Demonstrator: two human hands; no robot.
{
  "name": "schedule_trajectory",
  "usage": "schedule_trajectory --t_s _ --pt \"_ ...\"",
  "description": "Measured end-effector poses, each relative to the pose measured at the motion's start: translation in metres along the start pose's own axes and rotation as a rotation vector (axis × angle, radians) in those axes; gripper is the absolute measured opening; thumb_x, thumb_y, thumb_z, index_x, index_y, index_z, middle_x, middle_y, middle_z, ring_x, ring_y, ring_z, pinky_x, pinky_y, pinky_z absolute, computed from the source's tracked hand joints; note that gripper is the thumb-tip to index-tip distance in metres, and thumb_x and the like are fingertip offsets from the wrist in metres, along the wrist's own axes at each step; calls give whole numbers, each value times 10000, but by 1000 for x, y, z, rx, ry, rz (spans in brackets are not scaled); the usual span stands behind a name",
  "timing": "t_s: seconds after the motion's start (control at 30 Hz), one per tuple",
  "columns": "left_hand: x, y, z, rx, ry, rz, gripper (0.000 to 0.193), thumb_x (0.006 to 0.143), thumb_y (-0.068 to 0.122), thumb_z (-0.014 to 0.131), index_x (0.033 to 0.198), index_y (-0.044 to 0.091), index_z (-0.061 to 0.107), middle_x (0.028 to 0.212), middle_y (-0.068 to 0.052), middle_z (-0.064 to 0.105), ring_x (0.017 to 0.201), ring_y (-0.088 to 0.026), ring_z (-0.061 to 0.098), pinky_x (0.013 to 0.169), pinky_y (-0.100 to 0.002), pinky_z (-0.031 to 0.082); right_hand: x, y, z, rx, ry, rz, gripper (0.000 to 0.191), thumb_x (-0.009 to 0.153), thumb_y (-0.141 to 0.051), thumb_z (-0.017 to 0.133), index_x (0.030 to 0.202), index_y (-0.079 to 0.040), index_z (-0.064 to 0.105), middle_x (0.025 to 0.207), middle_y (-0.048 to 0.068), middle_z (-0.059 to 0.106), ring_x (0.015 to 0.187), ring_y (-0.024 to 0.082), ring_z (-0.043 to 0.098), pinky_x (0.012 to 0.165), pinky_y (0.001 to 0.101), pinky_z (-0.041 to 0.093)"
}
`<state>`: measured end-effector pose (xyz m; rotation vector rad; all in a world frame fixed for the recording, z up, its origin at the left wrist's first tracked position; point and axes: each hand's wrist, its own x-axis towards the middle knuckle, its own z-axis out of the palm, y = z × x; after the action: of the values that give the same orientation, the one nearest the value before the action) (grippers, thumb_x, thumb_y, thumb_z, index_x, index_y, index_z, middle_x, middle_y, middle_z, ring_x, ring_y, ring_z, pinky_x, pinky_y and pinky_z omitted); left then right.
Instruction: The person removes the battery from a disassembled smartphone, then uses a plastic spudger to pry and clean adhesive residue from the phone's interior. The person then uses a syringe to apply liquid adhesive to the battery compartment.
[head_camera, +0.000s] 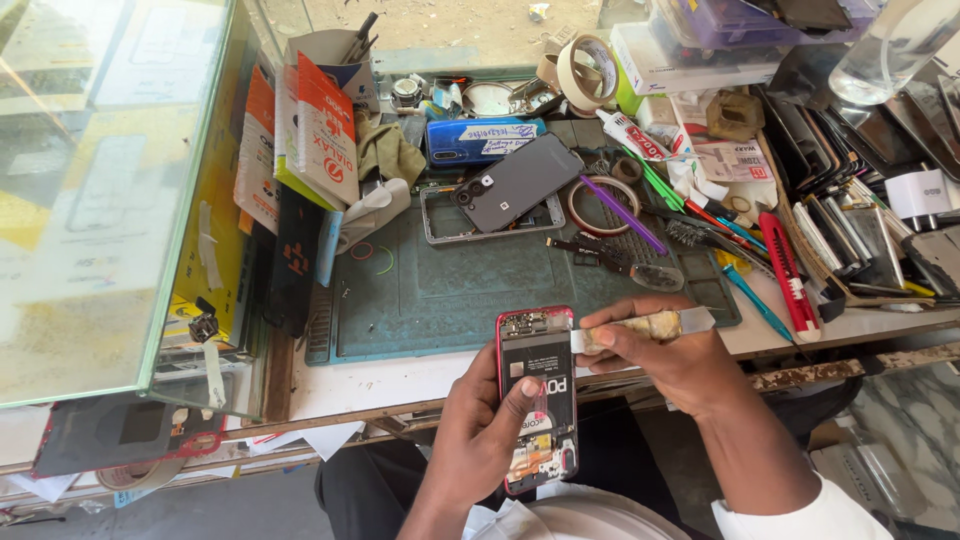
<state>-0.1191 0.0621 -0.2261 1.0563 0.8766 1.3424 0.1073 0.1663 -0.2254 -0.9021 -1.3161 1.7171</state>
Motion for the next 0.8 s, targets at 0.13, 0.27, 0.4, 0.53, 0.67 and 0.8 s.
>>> schedule_trajectory --t_s 0.13,0.27,0.4,0.53,0.67,0.8 --pt "0 -4 -1 -102 -18 2 428 1028 179 588 1400 -23 528 1176 -77 712 1064 -108 643 934 -281 528 -2 14 -7 152 -1 10 253 894 -74 734 1064 111 705 910 233 765 780 308 787 691 415 678" --pt "3 -1 3 -153 -6 -10 421 1026 161 582 1396 -32 524 1167 -77 711 1070 -121 650 943 -291 541 -2 11 -2 231 -5 21 240 915 -61 735 1079 111 700 917 228 763 804 302 773 713 416 669" --pt "4 10 13 162 98 -26 287 1024 147 596 1259 -17 604 963 -76 749 866 -101 637 772 -285 536 -12 -8 20 -84 130 -57 230 893 -77 710 1065 76 728 934 173 796 829 220 785 734 341 661" --pt "0 21 22 344 178 51 246 1021 143 589 1222 5 621 805 -71 738 723 -94 611 672 -287 525 -37 -26 44 -568 206 -272 182 892 -68 733 1045 23 768 913 87 794 795 80 722 662 217 559" --pt "0 24 29 371 234 97 235 1025 151 585 1206 5 622 836 -63 754 741 -94 644 684 -285 543 -41 -30 59 -657 249 -293 177 867 -46 751 1038 -9 782 823 38 736 681 40 603 566 209 468" --pt "-4 22 29 406 268 38 246 1011 155 590 1201 5 634 795 -69 737 697 -102 639 654 -285 531 -44 -25 61 -668 246 -268 197 859 -50 757 1050 -7 783 800 26 718 657 40 580 548 206 452"
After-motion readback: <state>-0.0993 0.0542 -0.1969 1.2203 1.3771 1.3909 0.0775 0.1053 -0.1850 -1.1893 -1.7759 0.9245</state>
